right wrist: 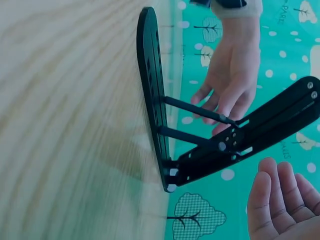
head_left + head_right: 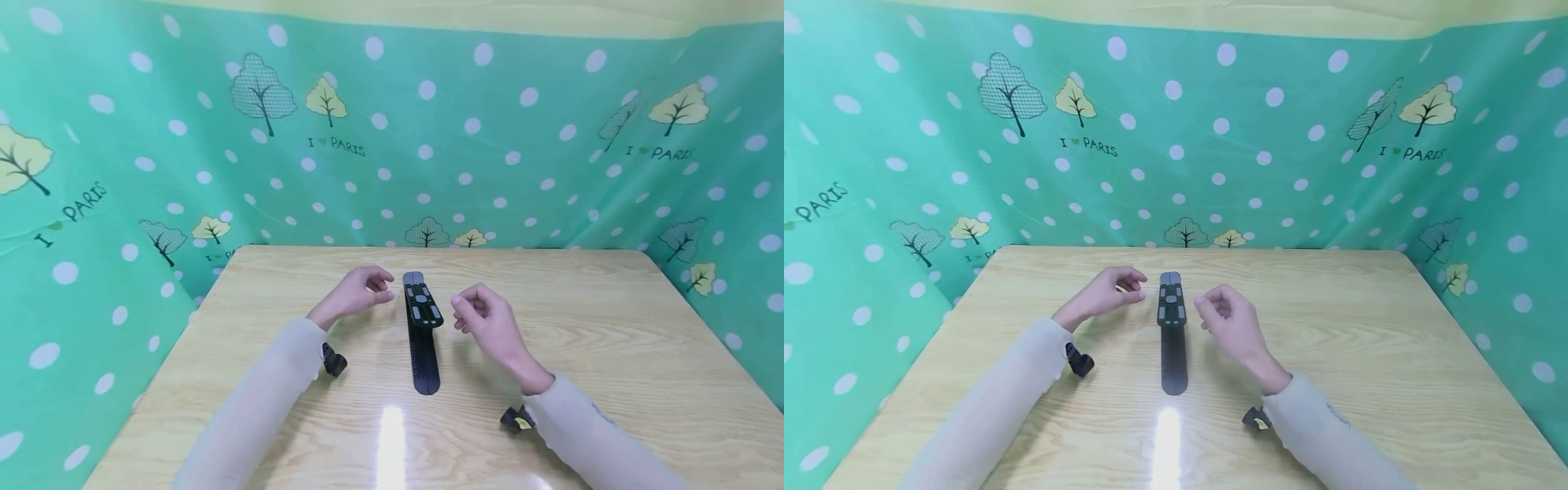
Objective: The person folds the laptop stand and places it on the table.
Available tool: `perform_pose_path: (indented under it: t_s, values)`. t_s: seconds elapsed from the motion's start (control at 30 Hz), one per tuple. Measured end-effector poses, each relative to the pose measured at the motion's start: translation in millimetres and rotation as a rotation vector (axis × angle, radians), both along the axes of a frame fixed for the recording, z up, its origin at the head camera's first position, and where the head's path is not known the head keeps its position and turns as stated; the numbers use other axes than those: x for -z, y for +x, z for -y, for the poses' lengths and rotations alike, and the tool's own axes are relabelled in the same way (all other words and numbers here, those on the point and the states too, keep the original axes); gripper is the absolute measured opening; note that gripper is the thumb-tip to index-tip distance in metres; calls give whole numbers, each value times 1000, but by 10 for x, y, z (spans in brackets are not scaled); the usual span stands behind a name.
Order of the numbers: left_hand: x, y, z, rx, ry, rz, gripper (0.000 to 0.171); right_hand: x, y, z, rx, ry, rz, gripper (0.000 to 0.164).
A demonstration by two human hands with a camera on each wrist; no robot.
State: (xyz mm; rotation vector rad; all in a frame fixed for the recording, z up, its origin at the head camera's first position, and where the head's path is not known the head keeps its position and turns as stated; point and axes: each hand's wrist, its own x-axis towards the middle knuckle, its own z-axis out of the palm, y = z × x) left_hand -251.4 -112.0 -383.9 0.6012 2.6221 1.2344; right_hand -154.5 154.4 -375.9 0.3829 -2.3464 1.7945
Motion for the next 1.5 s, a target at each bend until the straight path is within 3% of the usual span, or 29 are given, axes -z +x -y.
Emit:
perform_pose_path:
  t_s: [0.27,0.43,0.5,0.83,1.03,1.4,1.5]
  values:
    - [-75,337,-48,-49,46,-51,30,4,-60,-78,5,42,37,26]
    - [-54,471,-75,-49,88,-59,28,-176,35,-34,-11,81,40,21]
    - [-34,500,-85,-42,102,-70,27,-208,58,-23,-22,84,38,19]
    - [-27,612,-152,-43,150,-58,23,128,-121,-89,-38,75,74,23]
    - [-26,646,-210,-50,154,-53,26,154,-176,-68,-45,95,91,19]
    - [59,706,-361,-84,163,10,17,170,-197,29,-143,69,242,20]
    - [76,707,-394,-122,177,3,12,174,-204,65,-154,56,274,19]
